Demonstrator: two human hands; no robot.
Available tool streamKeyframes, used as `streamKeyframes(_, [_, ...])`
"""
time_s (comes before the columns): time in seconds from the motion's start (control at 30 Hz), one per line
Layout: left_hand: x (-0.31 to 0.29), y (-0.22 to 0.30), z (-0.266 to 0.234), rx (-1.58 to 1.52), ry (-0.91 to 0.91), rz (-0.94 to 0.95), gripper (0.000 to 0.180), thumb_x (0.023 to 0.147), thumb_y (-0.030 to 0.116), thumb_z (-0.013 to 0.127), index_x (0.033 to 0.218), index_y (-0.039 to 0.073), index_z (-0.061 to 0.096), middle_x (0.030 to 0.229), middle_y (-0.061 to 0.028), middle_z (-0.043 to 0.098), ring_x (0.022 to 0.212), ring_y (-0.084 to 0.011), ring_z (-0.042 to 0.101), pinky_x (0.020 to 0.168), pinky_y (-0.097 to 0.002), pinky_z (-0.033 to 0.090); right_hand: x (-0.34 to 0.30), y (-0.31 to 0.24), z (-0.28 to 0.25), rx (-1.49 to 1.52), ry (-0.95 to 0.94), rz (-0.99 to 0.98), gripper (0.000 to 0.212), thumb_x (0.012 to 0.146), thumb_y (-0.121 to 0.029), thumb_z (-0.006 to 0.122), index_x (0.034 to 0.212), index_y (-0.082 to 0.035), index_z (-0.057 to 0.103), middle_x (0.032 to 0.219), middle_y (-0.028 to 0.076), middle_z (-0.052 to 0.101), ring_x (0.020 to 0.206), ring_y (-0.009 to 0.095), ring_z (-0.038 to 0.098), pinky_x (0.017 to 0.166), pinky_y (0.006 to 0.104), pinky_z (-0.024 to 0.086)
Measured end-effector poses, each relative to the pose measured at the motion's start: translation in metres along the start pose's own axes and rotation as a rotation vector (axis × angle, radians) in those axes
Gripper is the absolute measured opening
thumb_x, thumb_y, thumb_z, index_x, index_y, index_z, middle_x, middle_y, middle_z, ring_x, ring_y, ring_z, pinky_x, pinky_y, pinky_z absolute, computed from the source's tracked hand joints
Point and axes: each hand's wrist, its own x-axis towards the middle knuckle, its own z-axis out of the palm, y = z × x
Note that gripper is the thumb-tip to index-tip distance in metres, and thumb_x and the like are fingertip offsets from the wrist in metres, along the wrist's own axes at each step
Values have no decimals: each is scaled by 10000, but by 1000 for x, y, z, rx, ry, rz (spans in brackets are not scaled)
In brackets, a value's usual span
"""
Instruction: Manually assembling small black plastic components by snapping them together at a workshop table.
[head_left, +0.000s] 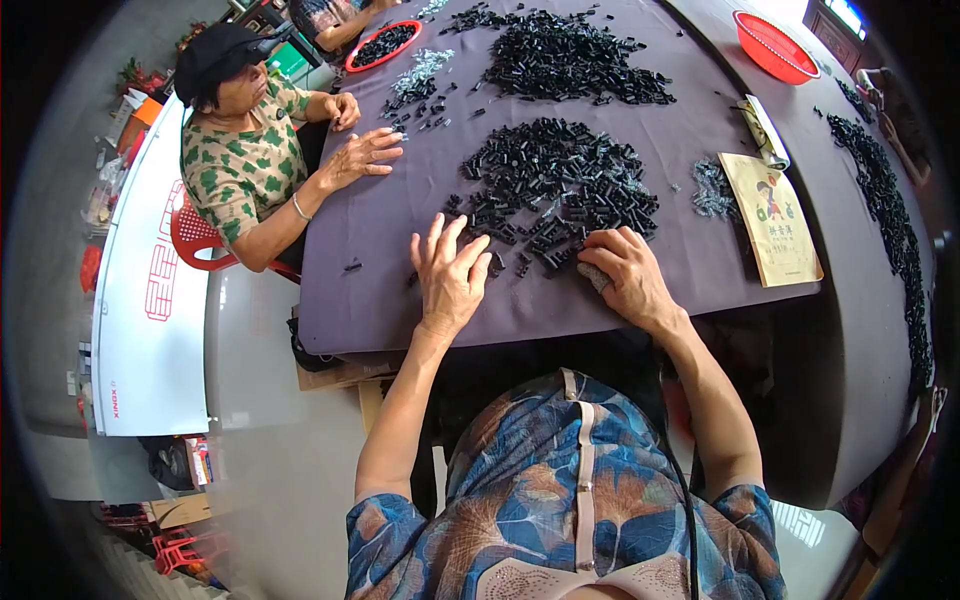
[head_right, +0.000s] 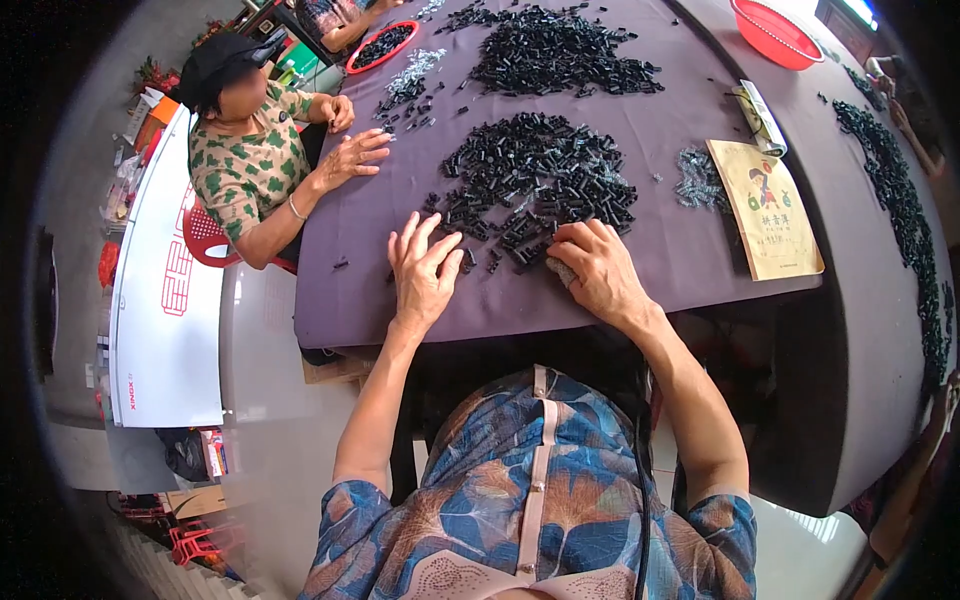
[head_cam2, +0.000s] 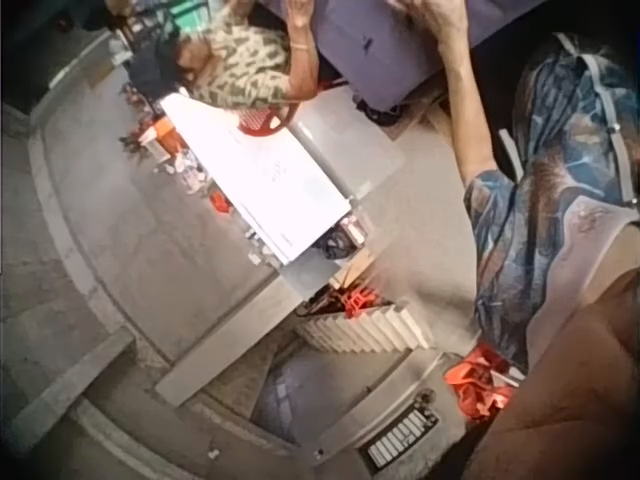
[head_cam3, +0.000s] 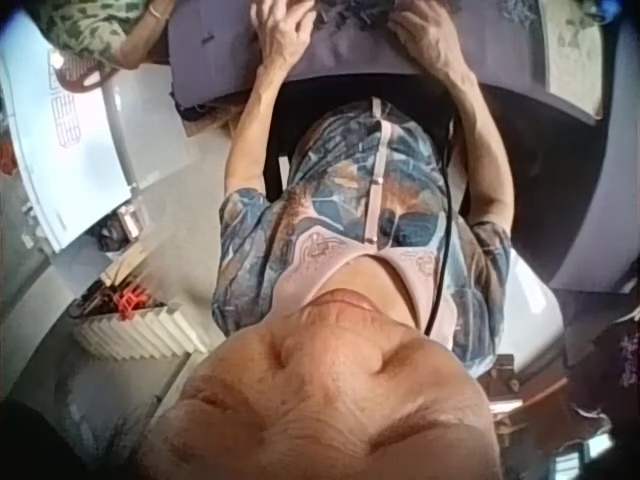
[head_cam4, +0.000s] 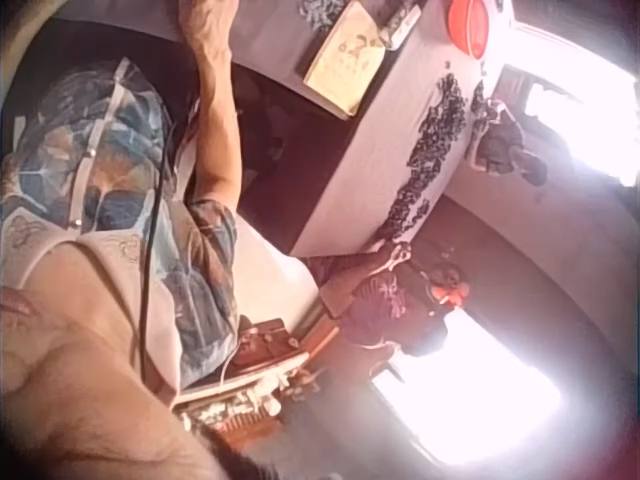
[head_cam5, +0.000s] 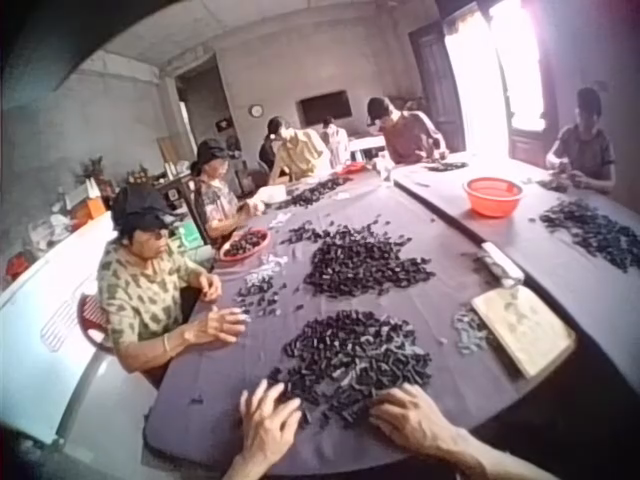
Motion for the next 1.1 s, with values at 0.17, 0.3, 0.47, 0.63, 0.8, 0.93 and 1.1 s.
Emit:
streamKeyframes(0.17, [-3, 5, -1, -82, -19, 4, 204, 833, 206, 672, 1025, 143, 696, 1310, -113, 537, 1340, -332, 372, 1106, -596, 192, -1, 2, 0, -4, -9, 13, 429, 562, 11, 643, 983, -63, 676, 1111, 62, 598, 969, 265, 532, 880, 363, 451])
streamKeyframes(0.3, [-1, 6, -1, -41, -24, 28, 207, 825, 192, 679, 1026, 141, 677, 1321, -106, 526, 1341, -332, 371, 1106, -594, 200, -2, 3, 1, -6, -10, 4, 422, 567, 8, 639, 982, -62, 674, 1109, 62, 598, 959, 266, 530, 875, 359, 453])
streamKeyframes(0.47, [0, 5, 4, -96, -24, -8, 177, 837, 188, 666, 1001, 128, 647, 1304, -103, 535, 1337, -334, 376, 1104, -591, 207, -1, 3, 2, 2, 1, -3, 417, 568, 9, 634, 978, -61, 675, 1106, 63, 598, 955, 267, 530, 874, 360, 453])
streamKeyframes(0.63, [-4, -3, 3, -63, 7, -26, 178, 842, 184, 660, 1006, 119, 642, 1297, -102, 537, 1332, -336, 380, 1097, -585, 234, -1, 4, 1, -1, -7, 2, 407, 575, 9, 644, 974, -63, 676, 1098, 63, 598, 954, 265, 530, 874, 358, 450])
streamKeyframes(0.8, [-1, 3, 3, 1, 2, 20, 154, 871, 168, 619, 1014, 121, 653, 1293, -110, 538, 1323, -338, 388, 1091, -583, 244, -1, 4, 1, 8, 0, 3, 376, 603, -8, 665, 975, -63, 677, 1099, 63, 599, 962, 262, 534, 879, 358, 446])
streamKeyframes(0.93, [-1, 2, 2, -29, 13, 7, 129, 860, 170, 633, 975, 114, 652, 1292, -108, 540, 1316, -336, 397, 1086, -580, 248, -1, 4, 0, -2, -2, 2, 367, 612, -10, 671, 975, -61, 679, 1097, 62, 602, 964, 262, 536, 878, 359, 449])
streamKeyframes(1.1, [5, 2, 5, -114, 49, -7, 118, 836, 171, 661, 931, 110, 627, 1286, -102, 545, 1304, -339, 411, 1078, -577, 255, -1, 2, -1, 0, -5, 7, 372, 607, -4, 669, 975, -59, 682, 1096, 63, 603, 959, 260, 536, 875, 357, 453])
